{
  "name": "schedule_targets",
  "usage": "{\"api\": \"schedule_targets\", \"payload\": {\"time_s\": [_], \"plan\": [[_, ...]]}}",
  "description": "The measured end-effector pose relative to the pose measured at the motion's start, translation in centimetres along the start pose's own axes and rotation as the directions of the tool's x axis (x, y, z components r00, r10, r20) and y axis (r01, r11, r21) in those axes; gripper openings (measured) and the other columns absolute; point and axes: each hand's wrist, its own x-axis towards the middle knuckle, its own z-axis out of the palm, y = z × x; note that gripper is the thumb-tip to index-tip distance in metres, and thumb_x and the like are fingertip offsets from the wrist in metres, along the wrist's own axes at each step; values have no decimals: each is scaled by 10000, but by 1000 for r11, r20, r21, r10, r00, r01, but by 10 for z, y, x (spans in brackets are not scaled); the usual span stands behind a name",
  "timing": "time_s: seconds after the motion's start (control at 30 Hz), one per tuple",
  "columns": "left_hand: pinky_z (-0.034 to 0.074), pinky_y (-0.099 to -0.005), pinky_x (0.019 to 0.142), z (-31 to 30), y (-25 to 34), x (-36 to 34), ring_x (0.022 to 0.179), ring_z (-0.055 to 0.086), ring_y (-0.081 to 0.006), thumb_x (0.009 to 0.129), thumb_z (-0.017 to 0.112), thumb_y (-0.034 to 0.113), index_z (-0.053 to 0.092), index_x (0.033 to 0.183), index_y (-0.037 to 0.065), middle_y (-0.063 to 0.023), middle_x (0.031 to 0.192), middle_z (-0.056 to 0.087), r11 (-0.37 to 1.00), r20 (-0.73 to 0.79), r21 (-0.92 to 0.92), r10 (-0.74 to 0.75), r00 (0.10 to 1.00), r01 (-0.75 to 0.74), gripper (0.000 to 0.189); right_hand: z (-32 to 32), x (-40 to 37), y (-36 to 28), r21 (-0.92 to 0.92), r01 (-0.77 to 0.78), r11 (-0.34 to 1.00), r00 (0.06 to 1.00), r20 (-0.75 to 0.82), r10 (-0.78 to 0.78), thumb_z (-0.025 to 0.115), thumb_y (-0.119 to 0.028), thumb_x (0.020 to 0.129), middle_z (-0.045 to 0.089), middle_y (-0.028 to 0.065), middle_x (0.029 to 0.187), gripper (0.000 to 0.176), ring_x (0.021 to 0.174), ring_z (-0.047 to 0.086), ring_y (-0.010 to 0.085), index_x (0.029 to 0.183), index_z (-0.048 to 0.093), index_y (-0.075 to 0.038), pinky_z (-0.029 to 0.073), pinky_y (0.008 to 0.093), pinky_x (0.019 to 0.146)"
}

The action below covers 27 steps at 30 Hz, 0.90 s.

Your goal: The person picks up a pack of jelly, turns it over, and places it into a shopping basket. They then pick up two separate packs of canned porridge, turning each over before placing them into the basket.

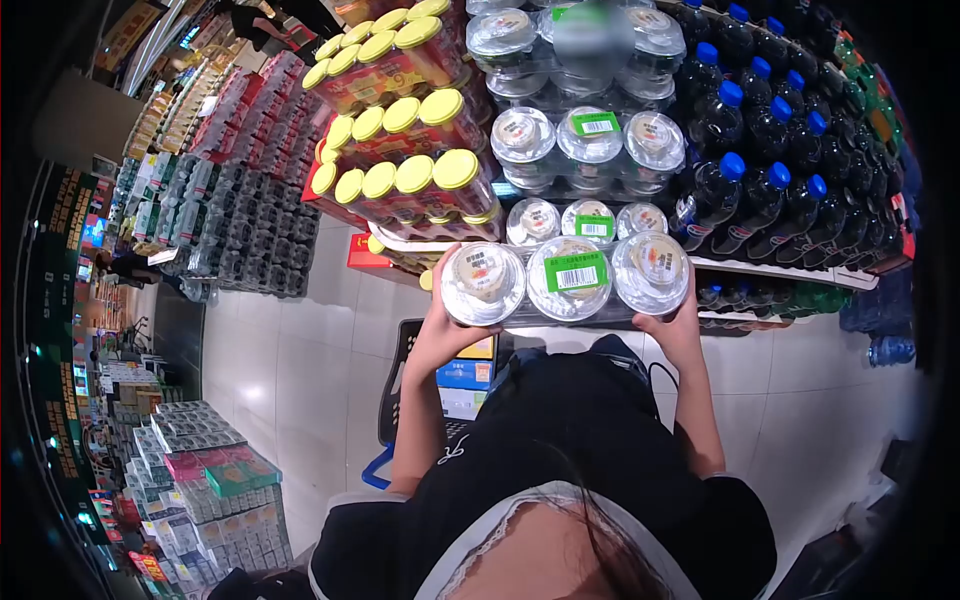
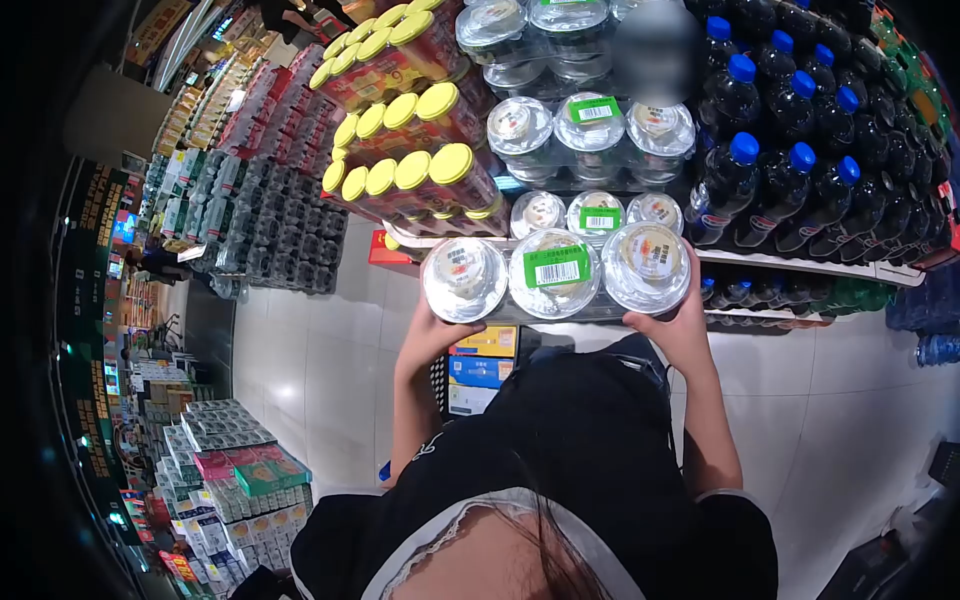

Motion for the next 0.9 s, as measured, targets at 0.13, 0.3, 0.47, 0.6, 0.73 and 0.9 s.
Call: {"api": "schedule_targets", "payload": {"time_s": [0.13,0.3,0.47,0.6,0.73,0.9], "plan": [[278,-336,1002,13,-48,14,1190,346,-216,556,780,69,133,1295,64,-132,1252,339,995,-1,-85,-57,998,57,982,-17,10,10,-146,-14,989,999,-41,8,820,-246,559,396,135,1251,1025,1172,397,219,1324,179,-12,311,332,985],[276,-323,991,28,-68,17,1171,345,-211,565,775,80,150,1244,61,-140,1230,328,988,-1,-75,-133,991,133,923,-34,7,26,-130,-17,991,998,-54,10,803,-188,581,404,142,1254,995,1166,403,218,1331,180,10,307,327,985],[317,-317,981,31,-66,53,1150,383,-198,591,737,9,198,1268,34,-130,1232,348,997,-45,-21,73,996,-74,866,-37,33,26,-256,44,966,996,-63,-62,791,-101,574,402,140,1263,974,1166,406,206,1338,193,-13,314,323,985],[324,-314,974,32,-71,81,1155,387,-195,627,690,-34,162,1314,26,-131,1248,361,991,-32,10,137,990,-136,869,-36,60,30,-214,85,973,991,-80,-104,784,-95,583,398,143,1270,950,1174,402,205,1330,203,-11,312,320,988],[314,-307,968,32,-97,95,1145,394,-189,678,648,-21,158,1311,30,-124,1232,380,995,-69,43,97,993,-94,801,-37,74,47,-322,82,943,989,-87,-116,780,-162,610,401,153,1266,936,1178,396,217,1328,200,-3,299,328,994],[303,-292,957,33,-101,97,1123,400,-179,708,624,-21,186,1270,37,-111,1212,388,989,-55,-149,1,999,-9,715,-34,76,62,-365,92,926,981,-129,-148,774,-226,633,360,163,1295,963,1186,383,224,1336,159,8,290,333,998]]}}
